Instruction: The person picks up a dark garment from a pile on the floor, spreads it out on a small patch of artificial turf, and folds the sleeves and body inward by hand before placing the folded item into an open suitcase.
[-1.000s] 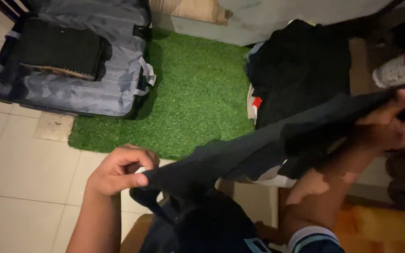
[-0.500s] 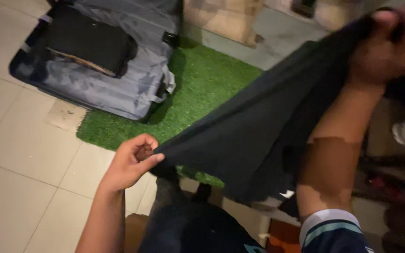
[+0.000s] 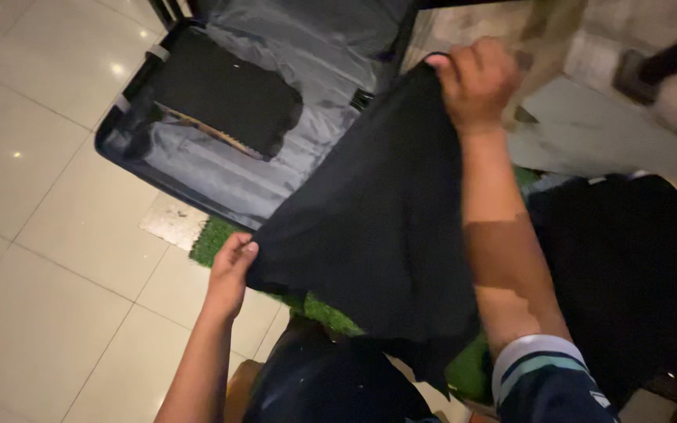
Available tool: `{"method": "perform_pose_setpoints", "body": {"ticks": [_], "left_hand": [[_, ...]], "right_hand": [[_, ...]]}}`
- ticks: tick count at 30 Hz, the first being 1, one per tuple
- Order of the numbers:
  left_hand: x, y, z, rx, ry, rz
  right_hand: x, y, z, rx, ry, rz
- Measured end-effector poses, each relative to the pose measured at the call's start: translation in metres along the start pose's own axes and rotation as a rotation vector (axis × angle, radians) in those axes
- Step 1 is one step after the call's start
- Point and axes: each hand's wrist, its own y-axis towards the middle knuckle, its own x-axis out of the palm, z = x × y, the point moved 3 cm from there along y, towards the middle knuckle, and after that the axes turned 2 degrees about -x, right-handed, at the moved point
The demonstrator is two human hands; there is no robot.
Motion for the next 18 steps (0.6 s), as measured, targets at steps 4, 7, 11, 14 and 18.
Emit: {"method": "perform_pose_setpoints", "body": {"ticks": [4,7,11,14,18], "left_hand": [[-0.043,0.021,-0.009,-0.161,-0.293,0.125],[-0.072,0.029,-0.025,-0.110,-0.255,0.149],[-0.092,0.036,-0.044,-0.064,-0.096,0.292],[-0.098,0.039,-0.051,-0.047,0.131,0.411],[-0.099,0.042,-0.057,-0.094,0.214,0.413]], "right_hand": [[0.082,0.009,-0.036,-0.010,0.012,-0.101],[0.141,0.012,-0.064,0.019,0.053,-0.187],[0.188,0.010,-0.099,0.054,0.048,-0.333],[0.190,-0.014,-0.116,0.122,0.038,-0.409],[0.156,-0.096,-0.111,0.348,0.227,-0.440]]}}
